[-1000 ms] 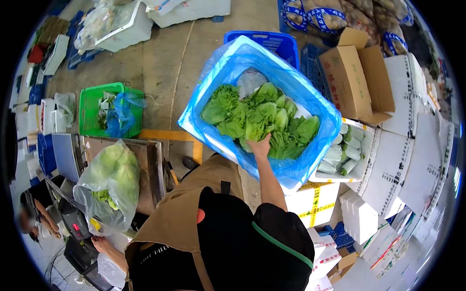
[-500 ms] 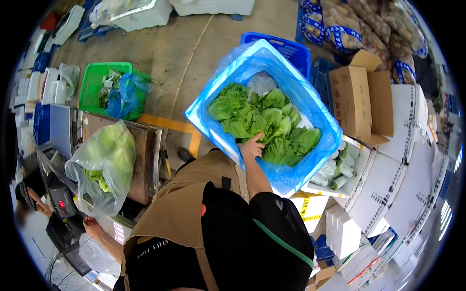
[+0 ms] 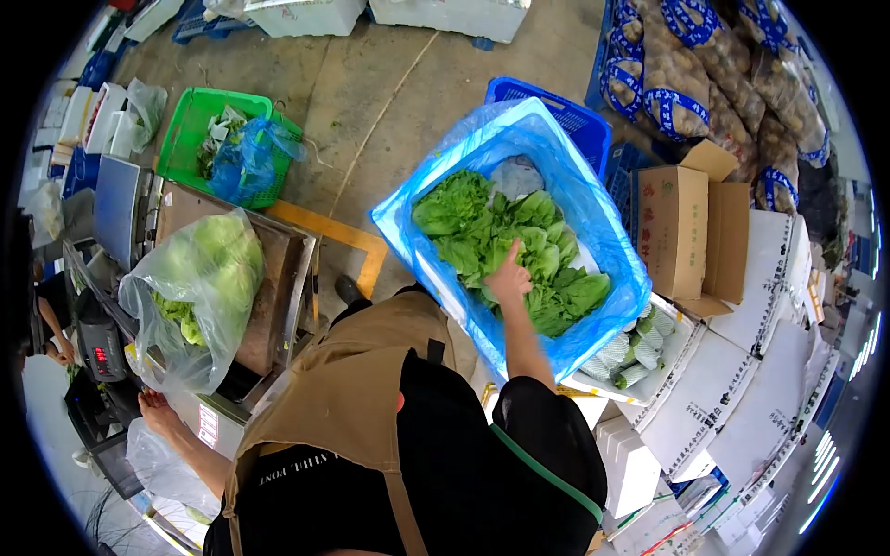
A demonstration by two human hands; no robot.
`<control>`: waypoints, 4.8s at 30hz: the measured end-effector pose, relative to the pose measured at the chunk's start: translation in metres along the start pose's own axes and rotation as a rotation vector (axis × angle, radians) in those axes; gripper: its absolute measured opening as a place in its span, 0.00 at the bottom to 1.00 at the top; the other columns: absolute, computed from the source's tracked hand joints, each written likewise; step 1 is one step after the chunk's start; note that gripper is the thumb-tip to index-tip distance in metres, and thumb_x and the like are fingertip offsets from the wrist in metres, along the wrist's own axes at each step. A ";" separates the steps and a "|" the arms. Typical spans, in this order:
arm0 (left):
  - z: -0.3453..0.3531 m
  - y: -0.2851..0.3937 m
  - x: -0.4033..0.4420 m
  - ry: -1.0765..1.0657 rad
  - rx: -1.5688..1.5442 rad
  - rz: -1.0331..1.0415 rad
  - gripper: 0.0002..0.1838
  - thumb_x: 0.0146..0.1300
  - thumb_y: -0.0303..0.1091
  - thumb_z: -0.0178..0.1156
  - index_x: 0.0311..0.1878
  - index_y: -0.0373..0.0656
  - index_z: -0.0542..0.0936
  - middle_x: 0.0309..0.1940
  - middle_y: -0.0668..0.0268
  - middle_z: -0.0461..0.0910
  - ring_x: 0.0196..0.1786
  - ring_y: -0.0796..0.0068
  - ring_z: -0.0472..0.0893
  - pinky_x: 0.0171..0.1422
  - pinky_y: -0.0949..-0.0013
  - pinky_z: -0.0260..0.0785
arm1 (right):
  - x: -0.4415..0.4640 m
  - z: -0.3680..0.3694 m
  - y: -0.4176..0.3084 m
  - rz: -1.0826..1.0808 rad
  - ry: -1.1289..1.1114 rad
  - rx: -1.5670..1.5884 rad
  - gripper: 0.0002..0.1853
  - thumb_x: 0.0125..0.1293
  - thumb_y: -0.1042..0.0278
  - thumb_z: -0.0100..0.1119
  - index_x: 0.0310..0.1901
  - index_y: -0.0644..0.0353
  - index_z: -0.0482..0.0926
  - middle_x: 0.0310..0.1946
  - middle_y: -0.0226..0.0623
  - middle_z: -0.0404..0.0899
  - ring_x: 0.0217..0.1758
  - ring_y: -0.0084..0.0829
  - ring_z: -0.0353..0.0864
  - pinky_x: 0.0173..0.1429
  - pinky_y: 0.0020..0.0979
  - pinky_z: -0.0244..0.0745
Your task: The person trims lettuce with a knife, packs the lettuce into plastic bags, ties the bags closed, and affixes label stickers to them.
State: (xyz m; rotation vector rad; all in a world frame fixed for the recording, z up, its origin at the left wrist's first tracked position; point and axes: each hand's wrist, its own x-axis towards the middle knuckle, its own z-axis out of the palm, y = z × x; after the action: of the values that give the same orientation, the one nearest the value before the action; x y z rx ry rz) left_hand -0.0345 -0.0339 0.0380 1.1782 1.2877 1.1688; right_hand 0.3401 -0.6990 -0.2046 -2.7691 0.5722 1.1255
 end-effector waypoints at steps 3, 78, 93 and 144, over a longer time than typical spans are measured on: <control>0.010 0.005 -0.007 0.023 0.083 0.059 0.16 0.63 0.40 0.55 0.48 0.39 0.73 0.38 0.65 0.76 0.39 0.73 0.76 0.45 0.74 0.69 | 0.003 -0.034 0.023 -0.166 -0.093 0.031 0.66 0.39 0.53 0.73 0.71 0.45 0.29 0.45 0.46 0.77 0.45 0.44 0.78 0.48 0.37 0.74; -0.002 -0.034 -0.130 0.235 0.279 -0.160 0.18 0.65 0.45 0.48 0.40 0.38 0.77 0.29 0.66 0.75 0.26 0.75 0.77 0.30 0.73 0.70 | 0.136 0.127 -0.142 -0.846 0.207 -1.107 0.33 0.68 0.41 0.31 0.69 0.50 0.50 0.72 0.35 0.43 0.74 0.43 0.38 0.71 0.61 0.33; 0.011 -0.040 -0.171 0.154 0.384 -0.193 0.21 0.64 0.51 0.50 0.37 0.41 0.78 0.24 0.69 0.75 0.23 0.79 0.74 0.26 0.74 0.66 | 0.069 0.014 -0.114 -1.096 0.364 -0.165 0.48 0.41 0.62 0.73 0.66 0.55 0.58 0.65 0.48 0.57 0.65 0.51 0.59 0.65 0.53 0.54; -0.004 0.057 -0.020 -0.369 -0.513 -0.371 0.12 0.68 0.40 0.49 0.47 0.44 0.71 0.19 0.76 0.61 0.15 0.90 0.52 0.15 0.83 0.40 | -0.352 0.171 -0.406 -1.344 -0.756 0.373 0.44 0.44 0.83 0.56 0.67 0.61 0.50 0.62 0.52 0.58 0.63 0.47 0.62 0.68 0.39 0.56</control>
State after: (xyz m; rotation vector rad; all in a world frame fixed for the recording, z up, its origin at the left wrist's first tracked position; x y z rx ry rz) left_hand -0.0352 -0.0510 0.0963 0.6950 0.8111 0.8805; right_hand 0.1505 -0.1772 -0.1058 -1.5106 -0.9094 1.2398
